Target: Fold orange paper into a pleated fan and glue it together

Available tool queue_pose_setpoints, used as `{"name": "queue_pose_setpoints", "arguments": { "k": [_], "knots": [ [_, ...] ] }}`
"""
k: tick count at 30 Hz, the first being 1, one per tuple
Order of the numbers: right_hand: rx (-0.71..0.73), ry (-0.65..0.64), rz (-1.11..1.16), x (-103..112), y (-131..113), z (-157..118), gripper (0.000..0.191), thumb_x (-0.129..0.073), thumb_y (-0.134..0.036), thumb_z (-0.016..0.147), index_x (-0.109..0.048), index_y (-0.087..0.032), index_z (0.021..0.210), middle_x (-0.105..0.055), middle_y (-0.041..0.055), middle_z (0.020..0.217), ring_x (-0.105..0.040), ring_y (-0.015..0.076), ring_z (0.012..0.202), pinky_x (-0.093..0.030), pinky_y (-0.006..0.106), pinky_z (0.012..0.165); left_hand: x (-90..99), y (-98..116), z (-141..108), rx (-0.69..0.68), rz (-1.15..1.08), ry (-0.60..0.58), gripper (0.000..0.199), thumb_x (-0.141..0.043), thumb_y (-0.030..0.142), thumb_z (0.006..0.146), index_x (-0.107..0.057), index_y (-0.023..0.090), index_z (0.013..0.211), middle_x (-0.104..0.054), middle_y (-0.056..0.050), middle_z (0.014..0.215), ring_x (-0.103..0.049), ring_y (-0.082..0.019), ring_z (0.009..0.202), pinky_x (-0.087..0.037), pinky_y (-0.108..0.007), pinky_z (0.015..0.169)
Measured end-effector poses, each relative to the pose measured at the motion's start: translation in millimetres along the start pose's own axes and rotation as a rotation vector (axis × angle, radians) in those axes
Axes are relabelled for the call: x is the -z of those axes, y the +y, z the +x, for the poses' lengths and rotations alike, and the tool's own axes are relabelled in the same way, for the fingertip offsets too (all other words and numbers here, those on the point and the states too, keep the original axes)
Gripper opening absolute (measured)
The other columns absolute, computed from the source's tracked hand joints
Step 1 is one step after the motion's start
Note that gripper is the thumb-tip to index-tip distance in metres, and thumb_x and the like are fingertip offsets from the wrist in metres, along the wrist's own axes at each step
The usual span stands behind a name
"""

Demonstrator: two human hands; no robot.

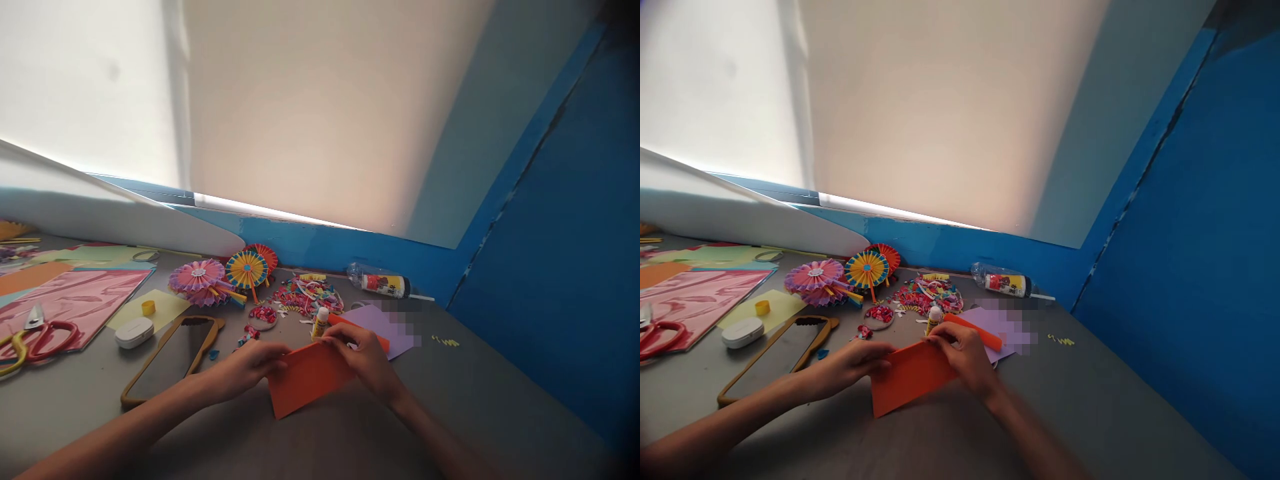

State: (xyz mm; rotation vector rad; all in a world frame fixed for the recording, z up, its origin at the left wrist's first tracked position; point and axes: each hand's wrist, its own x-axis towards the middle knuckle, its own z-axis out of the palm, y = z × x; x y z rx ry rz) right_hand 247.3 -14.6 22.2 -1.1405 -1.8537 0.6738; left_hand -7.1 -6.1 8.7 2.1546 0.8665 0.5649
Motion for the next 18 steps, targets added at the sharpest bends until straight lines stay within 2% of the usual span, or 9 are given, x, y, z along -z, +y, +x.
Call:
{"name": "queue_pose_setpoints", "arguments": {
  "k": [2, 5, 7, 9, 11, 12, 14, 16, 18],
  "knots": [
    [-0.024, 0.049, 0.069, 1.5, 1.9, 1.1, 0.018, -0.057, -0.034, 0.09, -0.068, -0.021, 0.088, -0.07, 0.002, 0.091, -0.062, 0.0198, 0.088, -0.043, 0.028, 0.076, 2.1, 4.3, -3.8, 0.019, -0.053, -0.011, 0.038, -0.048, 0.038, 0.095, -0.055, 0.024, 0.129, -0.066, -0.007, 0.111, -0.06, -0.022, 0.099, -0.046, -0.029, 0.083],
    [-0.054, 0.087, 0.131, 3.7, 2.7, 1.7, 0.023, -0.056, -0.041, 0.09, -0.068, -0.021, 0.09, -0.07, 0.0032, 0.094, -0.062, 0.0207, 0.09, -0.043, 0.029, 0.078, 7.6, 14.0, -8.0, 0.036, -0.225, -0.099, 0.044, -0.045, 0.041, 0.097, -0.043, 0.032, 0.139, -0.059, -0.006, 0.129, -0.055, -0.026, 0.115, -0.044, -0.034, 0.094],
    [-0.071, 0.067, 0.138, 4.4, 1.8, 1.5, 0.026, -0.057, -0.043, 0.089, -0.068, -0.02, 0.087, -0.069, 0.0033, 0.09, -0.061, 0.0205, 0.087, -0.043, 0.028, 0.077, 10.3, 18.1, -7.7, 0.041, -0.381, -0.151, 0.044, -0.038, 0.043, 0.099, -0.037, 0.036, 0.142, -0.052, -0.005, 0.139, -0.049, -0.027, 0.125, -0.042, -0.039, 0.1],
    [-0.09, 0.021, 0.152, 3.0, 0.8, 1.0, 0.028, -0.059, -0.045, 0.088, -0.068, -0.019, 0.086, -0.068, 0.0029, 0.086, -0.06, 0.0197, 0.084, -0.043, 0.028, 0.074, 10.4, 17.6, -4.8, -0.026, -0.511, -0.168, 0.045, -0.036, 0.043, 0.099, -0.032, 0.038, 0.144, -0.046, -0.005, 0.144, -0.045, -0.027, 0.13, -0.04, -0.043, 0.103],
    [-0.118, -0.035, 0.185, -1.3, 1.6, 0.5, 0.029, -0.062, -0.046, 0.086, -0.068, -0.019, 0.085, -0.066, 0.0024, 0.083, -0.059, 0.0186, 0.081, -0.043, 0.027, 0.071, 7.8, 14.2, -1.0, -0.152, -0.457, -0.111, 0.045, -0.045, 0.04, 0.097, -0.04, 0.037, 0.141, -0.036, -0.004, 0.151, -0.035, -0.028, 0.136, -0.038, -0.043, 0.106],
    [-0.131, -0.065, 0.209, -4.4, 2.9, 0.2, 0.029, -0.063, -0.047, 0.084, -0.068, -0.018, 0.085, -0.066, 0.0022, 0.082, -0.059, 0.0181, 0.08, -0.043, 0.026, 0.07, 5.6, 12.5, 0.6, -0.193, -0.375, -0.083, 0.042, -0.05, 0.038, 0.095, -0.047, 0.036, 0.137, -0.031, -0.004, 0.153, -0.029, -0.029, 0.14, -0.036, -0.043, 0.108],
    [-0.146, -0.128, 0.265, -11.4, 7.0, -0.3, 0.029, -0.065, -0.047, 0.083, -0.067, -0.018, 0.088, -0.065, 0.0022, 0.083, -0.06, 0.0176, 0.08, -0.044, 0.026, 0.069, 0.7, 11.6, 2.2, -0.235, -0.243, -0.048, 0.03, -0.056, 0.035, 0.092, -0.065, 0.033, 0.121, -0.03, -0.001, 0.154, -0.026, -0.03, 0.141, -0.03, -0.043, 0.111],
    [-0.158, -0.203, 0.319, -17.1, 11.1, -0.7, 0.032, -0.064, -0.048, 0.083, -0.066, -0.018, 0.094, -0.065, 0.0023, 0.082, -0.062, 0.0177, 0.079, -0.046, 0.026, 0.069, -3.8, 14.6, 1.8, -0.25, -0.219, -0.039, 0.021, -0.059, 0.033, 0.09, -0.074, 0.029, 0.105, -0.039, -0.002, 0.149, -0.031, -0.031, 0.138, -0.025, -0.043, 0.114],
    [-0.171, -0.256, 0.381, -19.2, 12.1, -1.2, 0.036, -0.063, -0.05, 0.083, -0.065, -0.018, 0.1, -0.066, 0.0034, 0.086, -0.064, 0.0193, 0.082, -0.049, 0.029, 0.072, -6.8, 19.8, 0.3, -0.227, -0.292, -0.027, 0.021, -0.061, 0.035, 0.089, -0.076, 0.025, 0.1, -0.055, -0.006, 0.137, -0.04, -0.032, 0.133, -0.028, -0.043, 0.112]
  ]
}}
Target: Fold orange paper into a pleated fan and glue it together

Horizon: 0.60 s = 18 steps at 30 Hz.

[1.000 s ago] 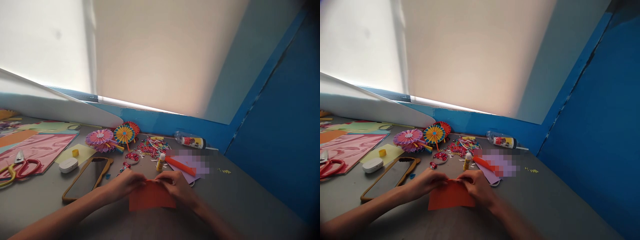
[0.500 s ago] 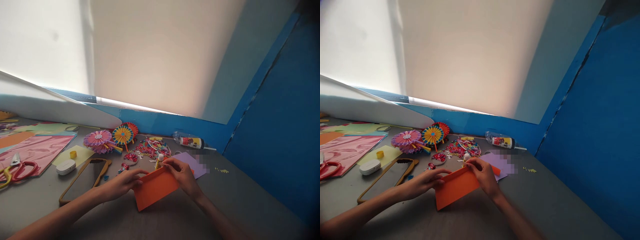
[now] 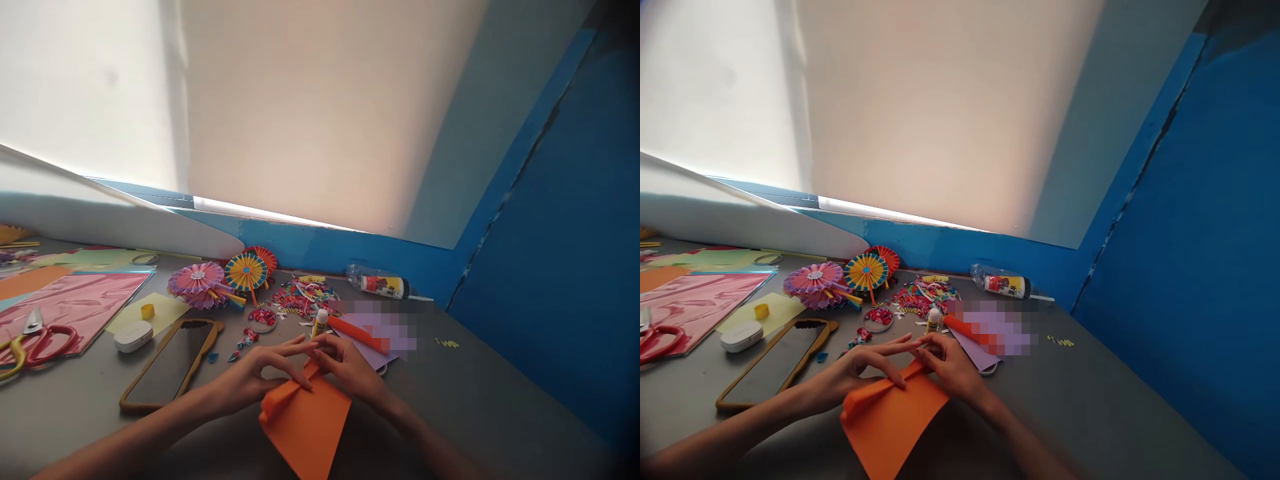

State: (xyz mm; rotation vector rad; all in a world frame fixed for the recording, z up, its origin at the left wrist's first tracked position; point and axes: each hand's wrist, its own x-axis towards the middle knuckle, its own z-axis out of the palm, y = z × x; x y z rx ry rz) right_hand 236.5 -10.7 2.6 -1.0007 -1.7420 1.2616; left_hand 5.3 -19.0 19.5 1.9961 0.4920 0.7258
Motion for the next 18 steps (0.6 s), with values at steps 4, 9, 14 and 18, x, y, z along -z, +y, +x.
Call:
{"name": "queue_pose_setpoints", "arguments": {
  "k": [4, 9, 14, 18],
  "knots": [
    [0.029, -0.033, 0.039, 0.5, -10.5, -4.1, 0.035, -0.065, -0.047, 0.082, -0.064, -0.021, 0.105, -0.066, 0.0061, 0.106, -0.061, 0.0244, 0.103, -0.049, 0.035, 0.088, -0.7, 6.9, -0.2, 0.119, -0.109, 0.12, 0.033, -0.059, 0.042, 0.089, -0.071, 0.018, 0.108, -0.07, -0.007, 0.109, -0.059, -0.029, 0.109, -0.045, -0.035, 0.093],
    [0.029, 0.049, -0.039, 3.6, -17.0, -4.6, 0.037, -0.055, -0.049, 0.088, -0.063, -0.022, 0.111, -0.065, 0.0076, 0.107, -0.061, 0.026, 0.102, -0.05, 0.036, 0.086, 8.2, 2.5, 1.2, 0.211, -0.006, 0.087, 0.041, -0.051, 0.05, 0.091, -0.07, 0.015, 0.101, -0.069, -0.004, 0.093, -0.059, -0.019, 0.084, -0.042, -0.022, 0.066],
    [-0.023, 0.058, -0.006, 2.8, -12.3, -4.1, 0.048, -0.039, -0.055, 0.094, -0.064, -0.017, 0.109, -0.066, 0.0089, 0.097, -0.065, 0.0228, 0.091, -0.051, 0.034, 0.081, 7.5, -6.5, -0.8, 0.262, 0.168, 0.004, 0.042, -0.047, 0.05, 0.092, -0.069, 0.018, 0.109, -0.069, -0.004, 0.093, -0.058, -0.018, 0.079, -0.04, -0.022, 0.064],
    [0.026, -0.053, -0.277, -4.8, -16.1, -9.8, 0.025, -0.065, -0.042, 0.083, -0.072, -0.02, 0.091, -0.069, 0.0037, 0.088, -0.062, 0.0212, 0.087, -0.047, 0.028, 0.075, 5.6, -9.0, -3.1, 0.231, 0.329, 0.004, 0.04, -0.048, 0.048, 0.092, -0.07, 0.018, 0.107, -0.07, -0.004, 0.088, -0.057, -0.018, 0.076, -0.039, -0.022, 0.064]
  ]
}}
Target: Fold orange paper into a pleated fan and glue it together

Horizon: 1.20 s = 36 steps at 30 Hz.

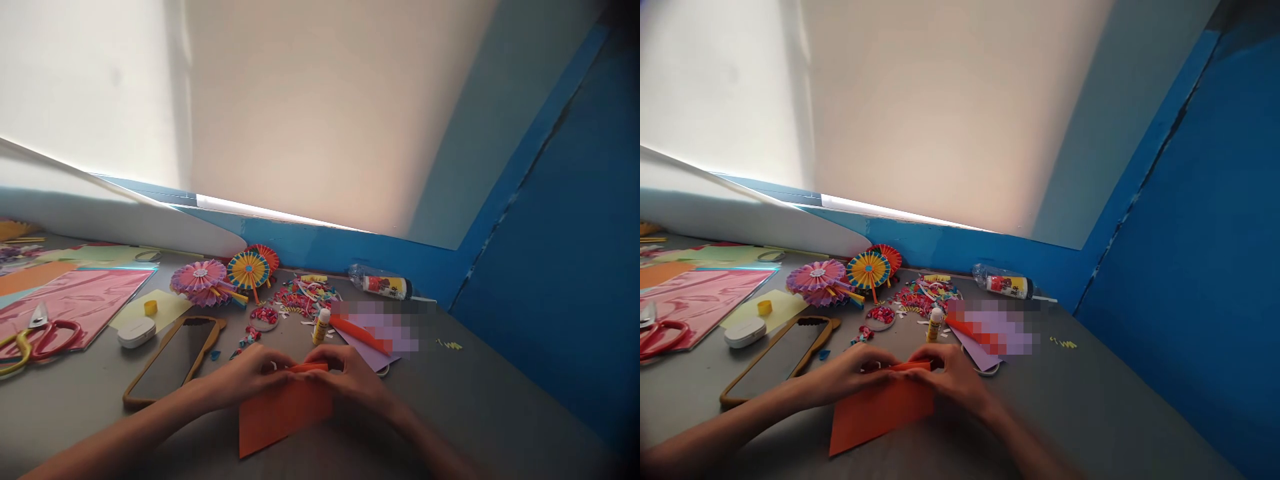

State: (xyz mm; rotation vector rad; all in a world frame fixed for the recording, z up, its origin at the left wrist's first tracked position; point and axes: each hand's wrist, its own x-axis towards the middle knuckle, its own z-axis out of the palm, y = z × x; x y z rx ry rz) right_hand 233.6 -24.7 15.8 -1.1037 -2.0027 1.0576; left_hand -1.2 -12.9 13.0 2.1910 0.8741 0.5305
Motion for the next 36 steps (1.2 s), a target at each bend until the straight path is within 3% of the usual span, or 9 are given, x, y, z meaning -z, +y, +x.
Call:
{"name": "queue_pose_setpoints", "arguments": {
  "k": [5, 17, 20, 25, 30, 34, 36],
  "knots": [
    [-0.022, 0.075, -0.06, -0.9, 1.1, -0.3, 0.02, -0.064, -0.035, 0.084, -0.074, -0.019, 0.081, -0.067, 0.0025, 0.076, -0.06, 0.0182, 0.074, -0.042, 0.025, 0.061, 4.0, -3.6, 1.6, -0.035, 0.082, -0.033, 0.044, -0.039, 0.046, 0.096, -0.069, 0.014, 0.098, -0.064, -0.003, 0.078, -0.051, -0.014, 0.067, -0.034, -0.021, 0.057],
    [-0.044, 0.052, 0.115, 0.6, 10.5, 1.4, 0.022, -0.068, -0.038, 0.08, -0.078, -0.02, 0.087, -0.074, 0.0058, 0.087, -0.066, 0.0241, 0.086, -0.05, 0.031, 0.072, 6.6, -6.5, 2.1, -0.044, 0.147, -0.041, 0.04, -0.044, 0.044, 0.094, -0.071, 0.015, 0.088, -0.06, -0.001, 0.067, -0.047, -0.012, 0.059, -0.031, -0.021, 0.055],
    [-0.057, 0.062, 0.143, 1.4, 11.4, 1.7, 0.021, -0.07, -0.038, 0.078, -0.078, -0.02, 0.085, -0.074, 0.0059, 0.084, -0.067, 0.0238, 0.084, -0.051, 0.031, 0.072, 5.7, -6.3, 3.6, 0.002, 0.112, -0.052, 0.039, -0.051, 0.047, 0.09, -0.072, 0.014, 0.09, -0.058, 0.0, 0.066, -0.046, -0.012, 0.06, -0.03, -0.02, 0.054],
    [-0.04, 0.079, 0.159, 3.6, 10.1, 2.0, 0.017, -0.071, -0.036, 0.078, -0.078, -0.021, 0.083, -0.074, 0.0058, 0.083, -0.067, 0.0227, 0.083, -0.051, 0.031, 0.072, 4.5, -9.1, 4.0, 0.027, -0.024, -0.028, 0.046, -0.042, 0.049, 0.094, -0.07, 0.013, 0.094, -0.057, 0.0, 0.07, -0.045, -0.013, 0.064, -0.03, -0.021, 0.054],
    [-0.063, 0.07, 0.144, 2.1, 10.8, 2.4, 0.019, -0.071, -0.037, 0.077, -0.078, -0.021, 0.083, -0.074, 0.0061, 0.083, -0.067, 0.0239, 0.083, -0.051, 0.032, 0.072, 4.3, -9.9, 3.1, 0.051, -0.037, -0.05, 0.043, -0.045, 0.047, 0.093, -0.07, 0.011, 0.088, -0.057, 0.0, 0.068, -0.045, -0.013, 0.062, -0.028, -0.021, 0.052],
    [-0.045, 0.076, 0.122, 6.0, 12.3, 2.4, 0.018, -0.07, -0.037, 0.077, -0.078, -0.021, 0.083, -0.073, 0.0055, 0.082, -0.067, 0.0236, 0.083, -0.05, 0.032, 0.071, 5.9, -11.1, 1.9, 0.075, -0.104, -0.043, 0.042, -0.047, 0.049, 0.092, -0.071, 0.015, 0.1, -0.066, -0.002, 0.085, -0.055, -0.018, 0.076, -0.037, -0.021, 0.061],
    [-0.032, 0.078, 0.079, 10.8, 12.5, 2.1, 0.017, -0.069, -0.036, 0.078, -0.078, -0.021, 0.083, -0.073, 0.0053, 0.082, -0.066, 0.023, 0.082, -0.05, 0.031, 0.07, 7.6, -11.3, 0.9, 0.085, -0.221, -0.101, 0.042, -0.045, 0.049, 0.093, -0.068, 0.021, 0.114, -0.068, -0.003, 0.1, -0.058, -0.02, 0.089, -0.041, -0.022, 0.07]
  ]
}}
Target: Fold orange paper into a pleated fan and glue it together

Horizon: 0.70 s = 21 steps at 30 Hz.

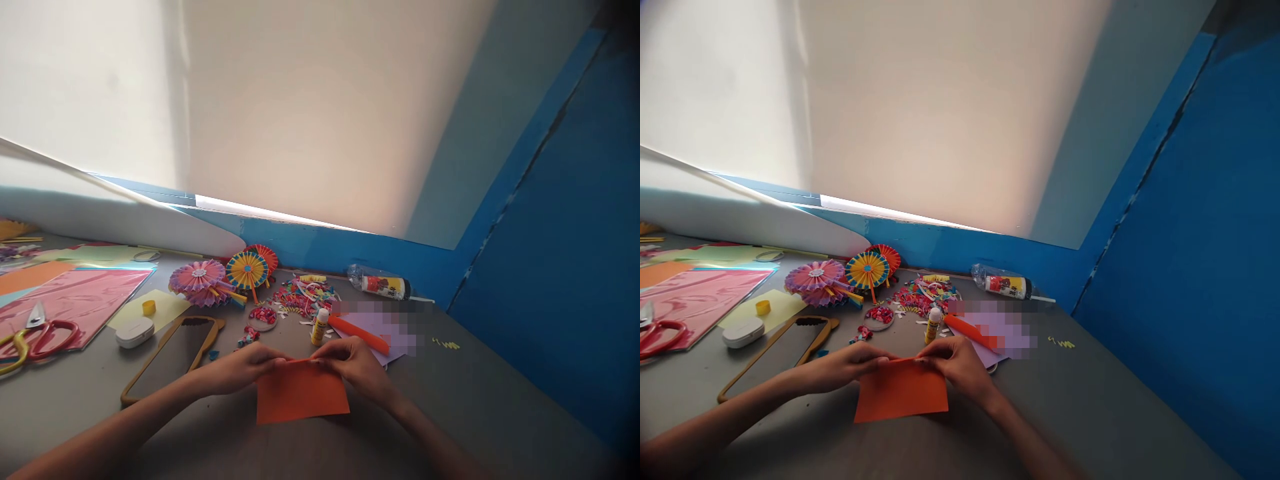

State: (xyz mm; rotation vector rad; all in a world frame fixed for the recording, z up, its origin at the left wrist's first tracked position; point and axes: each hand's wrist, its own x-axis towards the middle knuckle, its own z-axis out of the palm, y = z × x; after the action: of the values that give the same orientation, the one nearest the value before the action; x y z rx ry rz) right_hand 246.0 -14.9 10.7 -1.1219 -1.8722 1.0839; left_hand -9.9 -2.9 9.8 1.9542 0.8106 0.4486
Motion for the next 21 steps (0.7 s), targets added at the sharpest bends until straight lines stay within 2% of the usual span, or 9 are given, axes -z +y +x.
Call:
{"name": "queue_pose_setpoints", "arguments": {
  "k": [3, 7, 11, 14, 16, 18, 21],
  "knots": [
    [-0.001, -0.017, -0.049, 7.0, -1.4, 0.2, 0.016, -0.068, -0.034, 0.08, -0.078, -0.021, 0.083, -0.074, 0.0053, 0.083, -0.066, 0.0226, 0.083, -0.048, 0.03, 0.07, 1.7, 0.7, -1.6, 0.016, -0.099, -0.085, 0.042, -0.046, 0.047, 0.093, -0.062, 0.023, 0.123, -0.067, -0.004, 0.11, -0.059, -0.022, 0.098, -0.044, -0.024, 0.076],
    [-0.036, -0.069, -0.05, 9.7, -4.5, 0.2, 0.019, -0.069, -0.037, 0.079, -0.078, -0.021, 0.083, -0.074, 0.0053, 0.084, -0.067, 0.0235, 0.085, -0.048, 0.03, 0.072, 1.3, 0.3, -2.0, -0.008, 0.008, -0.026, 0.039, -0.049, 0.043, 0.092, -0.065, 0.021, 0.121, -0.067, -0.005, 0.114, -0.058, -0.024, 0.104, -0.044, -0.026, 0.083],
    [-0.032, -0.124, -0.011, 4.9, -6.0, -0.2, 0.023, -0.067, -0.04, 0.081, -0.078, -0.02, 0.088, -0.074, 0.0056, 0.086, -0.067, 0.0236, 0.086, -0.049, 0.03, 0.072, -0.9, -1.3, 0.3, -0.049, 0.032, -0.064, 0.039, -0.052, 0.044, 0.091, -0.067, 0.018, 0.116, -0.07, -0.005, 0.104, -0.061, -0.023, 0.093, -0.044, -0.023, 0.071],
    [-0.016, -0.14, 0.031, -0.7, -4.8, -0.6, 0.025, -0.069, -0.039, 0.08, -0.076, -0.021, 0.095, -0.074, 0.006, 0.094, -0.067, 0.025, 0.093, -0.05, 0.031, 0.077, -1.9, -1.7, 2.2, -0.054, 0.065, -0.021, 0.036, -0.052, 0.042, 0.091, -0.069, 0.017, 0.111, -0.072, -0.004, 0.095, -0.061, -0.021, 0.085, -0.041, -0.022, 0.065],
    [-0.014, -0.161, 0.076, -3.9, -3.4, -0.9, 0.026, -0.069, -0.038, 0.081, -0.075, -0.022, 0.1, -0.074, 0.006, 0.099, -0.065, 0.0261, 0.099, -0.051, 0.033, 0.082, -1.9, -1.4, 3.2, -0.075, 0.099, 0.003, 0.036, -0.052, 0.041, 0.092, -0.069, 0.018, 0.113, -0.073, -0.004, 0.096, -0.061, -0.021, 0.085, -0.042, -0.022, 0.067],
    [-0.003, -0.173, 0.109, -6.0, -1.4, -0.9, 0.025, -0.067, -0.036, 0.083, -0.075, -0.022, 0.101, -0.074, 0.0058, 0.1, -0.065, 0.026, 0.101, -0.05, 0.035, 0.086, -1.8, -1.0, 4.2, -0.099, 0.14, 0.033, 0.037, -0.051, 0.042, 0.092, -0.07, 0.018, 0.113, -0.073, -0.004, 0.099, -0.061, -0.022, 0.087, -0.042, -0.023, 0.07],
    [0.051, -0.148, 0.112, -6.8, 1.8, 0.2, 0.02, -0.064, -0.032, 0.085, -0.076, -0.023, 0.098, -0.073, 0.0058, 0.1, -0.065, 0.0248, 0.099, -0.051, 0.034, 0.085, -1.4, -1.0, 5.9, -0.081, 0.197, 0.071, 0.044, -0.044, 0.047, 0.095, -0.072, 0.015, 0.105, -0.073, -0.003, 0.091, -0.061, -0.02, 0.08, -0.039, -0.022, 0.064]
  ]
}}
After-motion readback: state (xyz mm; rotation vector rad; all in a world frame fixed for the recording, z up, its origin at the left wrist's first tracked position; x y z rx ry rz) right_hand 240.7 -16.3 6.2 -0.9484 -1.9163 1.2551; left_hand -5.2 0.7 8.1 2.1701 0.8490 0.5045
